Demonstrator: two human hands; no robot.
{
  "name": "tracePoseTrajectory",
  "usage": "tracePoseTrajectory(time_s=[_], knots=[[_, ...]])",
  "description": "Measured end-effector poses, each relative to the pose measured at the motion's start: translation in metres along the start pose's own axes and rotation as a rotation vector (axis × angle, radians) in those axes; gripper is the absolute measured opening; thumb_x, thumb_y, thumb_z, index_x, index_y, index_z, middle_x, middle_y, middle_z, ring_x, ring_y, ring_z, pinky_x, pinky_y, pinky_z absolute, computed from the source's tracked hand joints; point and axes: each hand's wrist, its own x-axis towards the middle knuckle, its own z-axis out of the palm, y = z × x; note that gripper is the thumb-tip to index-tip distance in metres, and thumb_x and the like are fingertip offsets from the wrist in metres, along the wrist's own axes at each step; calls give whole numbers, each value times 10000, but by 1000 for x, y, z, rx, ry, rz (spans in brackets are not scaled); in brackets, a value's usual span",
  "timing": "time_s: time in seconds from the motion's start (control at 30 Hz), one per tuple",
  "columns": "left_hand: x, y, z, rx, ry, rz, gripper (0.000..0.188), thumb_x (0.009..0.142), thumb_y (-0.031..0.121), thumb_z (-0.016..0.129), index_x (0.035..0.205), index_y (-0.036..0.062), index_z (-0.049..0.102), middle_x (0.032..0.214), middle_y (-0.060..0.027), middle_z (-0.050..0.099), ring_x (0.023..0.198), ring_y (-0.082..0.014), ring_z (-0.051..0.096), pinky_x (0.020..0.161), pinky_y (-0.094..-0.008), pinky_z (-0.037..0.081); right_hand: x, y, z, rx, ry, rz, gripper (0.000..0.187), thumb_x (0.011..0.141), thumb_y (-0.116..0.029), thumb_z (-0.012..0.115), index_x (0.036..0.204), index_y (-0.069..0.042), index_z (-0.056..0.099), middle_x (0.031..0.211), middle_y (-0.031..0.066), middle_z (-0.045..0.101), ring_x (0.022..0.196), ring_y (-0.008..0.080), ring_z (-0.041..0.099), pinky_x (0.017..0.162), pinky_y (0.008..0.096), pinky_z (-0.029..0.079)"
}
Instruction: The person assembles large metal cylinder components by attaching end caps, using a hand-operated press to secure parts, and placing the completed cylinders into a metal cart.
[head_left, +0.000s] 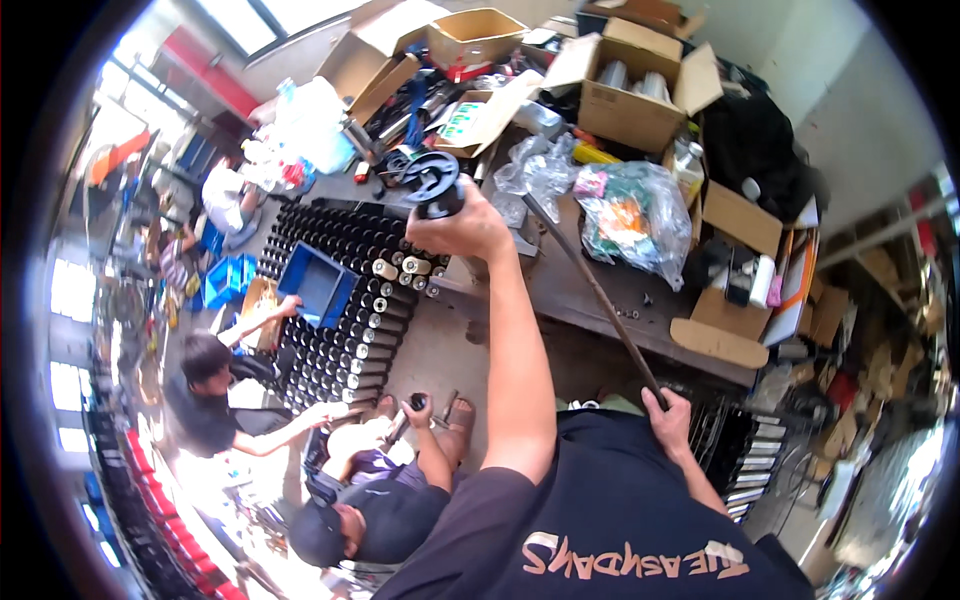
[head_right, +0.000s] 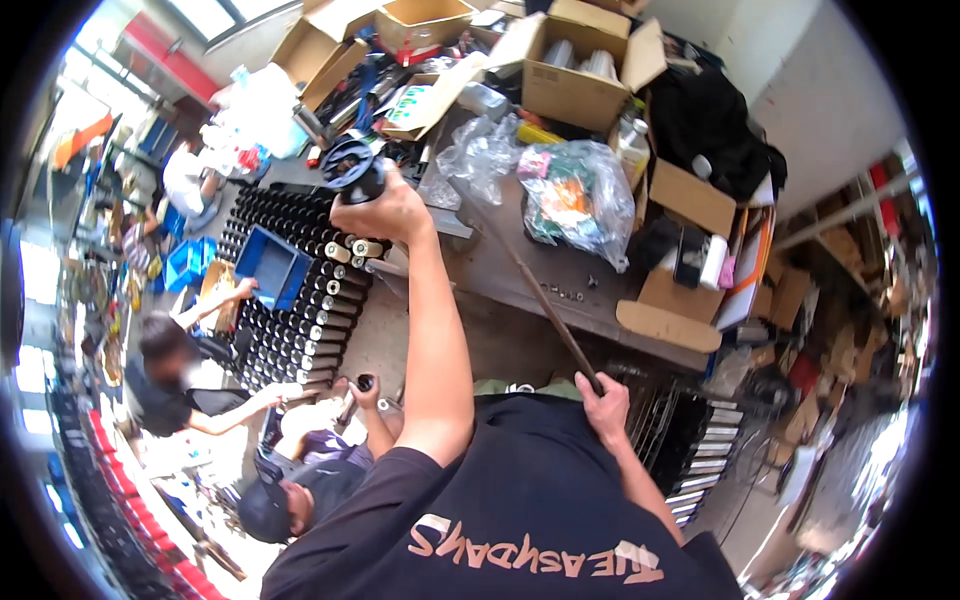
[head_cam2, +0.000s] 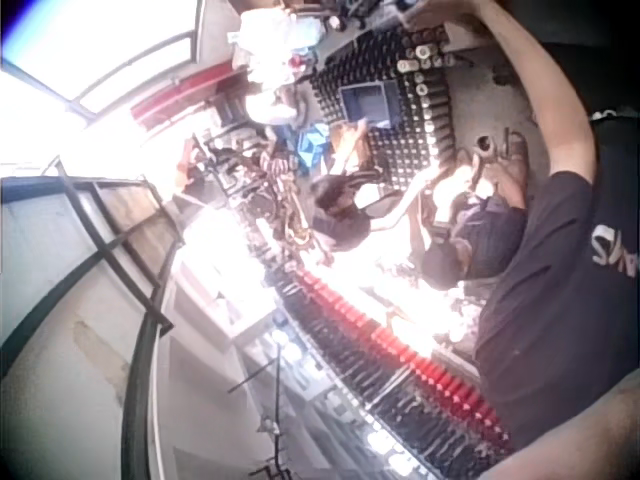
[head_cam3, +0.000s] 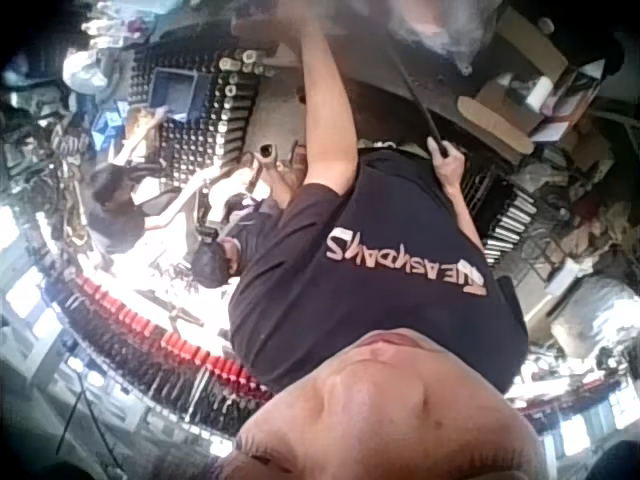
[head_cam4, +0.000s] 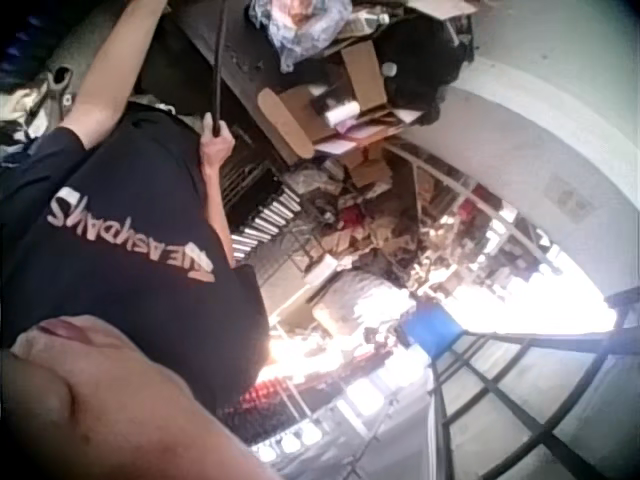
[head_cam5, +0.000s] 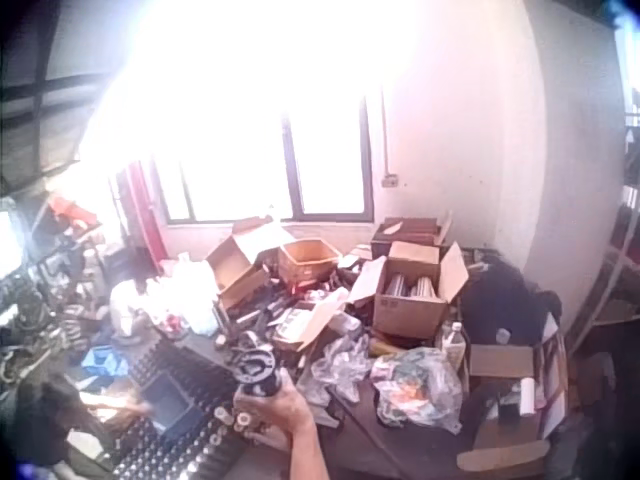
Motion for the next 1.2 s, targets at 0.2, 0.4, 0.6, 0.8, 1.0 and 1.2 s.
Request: tracePoseTrajectory(time_s=[0.2, 0.4, 0.6, 0.8, 1.0, 1.2], knots=[[36, -31, -35, -513, -557, 27, 469, 608, 113, 845, 1011, 2, 632, 910, -113, 723, 798, -273, 704, 759, -374, 548, -2, -1, 2, 51, -41, -47, 403, 925, -269, 699, 680, 8, 539, 568, 17, 400, 574, 84, 370, 511, 315, 324], [100, -63, -33, -835, -1397, -287, 467, 589, -75, 833, 1014, 50, 684, 930, 18, 695, 862, -114, 639, 817, -291, 521, 43, -22, -20, 43, -65, -135, 454, 901, -320, 721, 649, 14, 543, 526, 3, 417, 536, 74, 371, 485, 311, 328], [121, -71, -13, -896, -1756, -250, 697, 494, -100, 881, 1135, 78, 670, 1017, 21, 688, 957, -113, 619, 900, -308, 509, 157, -53, -70, -280, -16, -479, 389, 840, -324, 774, 669, 4, 655, 496, 81, 459, 484, 99, 424, 478, 314, 374], [118, -58, -14, -953, -1777, -162, 806, 507, -46, 884, 1255, 35, 592, 1115, 8, 648, 1028, -119, 562, 955, -289, 462, 300, -196, -140, -640, 323, -920, 370, 715, -319, 826, 601, -55, 593, 613, 172, 593, 550, 326, 624, 499, 409, 456], [128, -102, -31, -755, -1521, -270, 673, 587, -33, 822, 1231, 33, 639, 1058, -4, 673, 944, -116, 595, 861, -300, 509, 98, -251, -29, -697, -414, -565, 929, 767, -374, 823, 1456, -22, 309, 1019, 204, 649, 868, 296, 683, 719, 445, 542], [62, -91, -41, -595, -793, -77, 568, 597, 71, 811, 1102, 39, 553, 851, -74, 628, 896, -261, 600, 872, -401, 470, 8, -277, -30, -440, -708, -1342, 563, 736, -320, 870, 1112, -123, 500, 804, 72, 454, 611, 195, 516, 540, 317, 449]])
